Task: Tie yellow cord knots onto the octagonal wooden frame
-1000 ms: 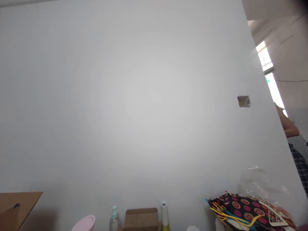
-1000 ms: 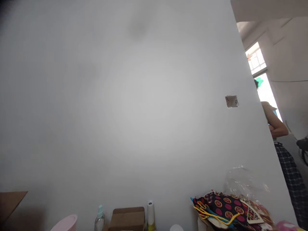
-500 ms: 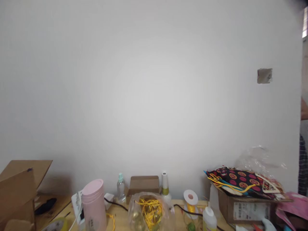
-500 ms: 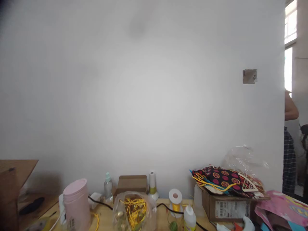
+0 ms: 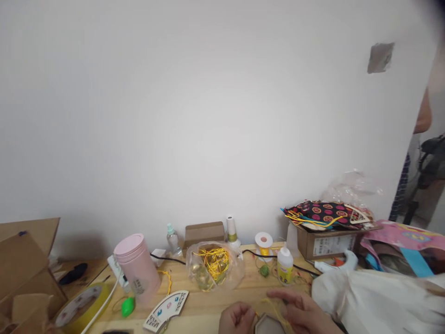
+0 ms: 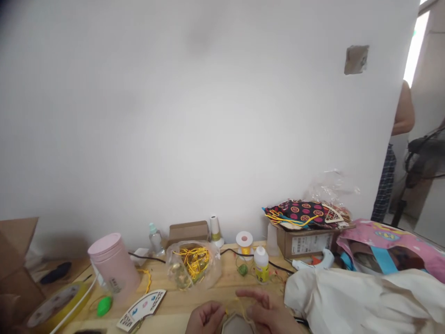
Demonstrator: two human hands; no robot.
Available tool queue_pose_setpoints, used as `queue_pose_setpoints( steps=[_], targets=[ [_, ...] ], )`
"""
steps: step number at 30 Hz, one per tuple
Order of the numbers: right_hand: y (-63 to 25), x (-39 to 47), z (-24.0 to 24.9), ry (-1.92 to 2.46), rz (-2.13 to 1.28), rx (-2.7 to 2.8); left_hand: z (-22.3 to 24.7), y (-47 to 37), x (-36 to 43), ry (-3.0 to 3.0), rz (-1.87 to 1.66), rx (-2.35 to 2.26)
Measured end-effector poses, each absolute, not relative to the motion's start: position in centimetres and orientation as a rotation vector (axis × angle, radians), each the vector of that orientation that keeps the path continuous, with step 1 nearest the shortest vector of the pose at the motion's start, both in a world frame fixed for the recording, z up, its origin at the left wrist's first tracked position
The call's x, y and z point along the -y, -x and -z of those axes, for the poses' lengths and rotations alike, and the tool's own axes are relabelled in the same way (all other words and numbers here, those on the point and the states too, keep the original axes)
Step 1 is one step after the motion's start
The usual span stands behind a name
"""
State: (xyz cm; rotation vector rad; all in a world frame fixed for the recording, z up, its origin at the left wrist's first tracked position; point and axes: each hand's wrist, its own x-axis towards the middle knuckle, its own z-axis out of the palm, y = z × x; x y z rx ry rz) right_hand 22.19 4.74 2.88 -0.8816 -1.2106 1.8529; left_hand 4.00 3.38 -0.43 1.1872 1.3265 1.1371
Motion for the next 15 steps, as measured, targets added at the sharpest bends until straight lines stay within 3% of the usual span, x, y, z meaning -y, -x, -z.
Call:
queue_pose_setpoints(
  steps=[7,12,15],
  targets=[
    [-21.4,-5.4,-1.0,1.126,-1.193,1.512,0.4,-4.5,-2.8,-1.169,-1.136,-1.305],
    [-21.2,-5.1,-1.3,1.182,-1.199,1.665,0.8,-4.8,-2.4,-1.145,-1.09,-1.363],
    [-21.6,-5.1,-1.8,1.108,-1.44,1.521,0.6,-4.5,-2.2,-1.109,-1.047,-1.3]
  ],
)
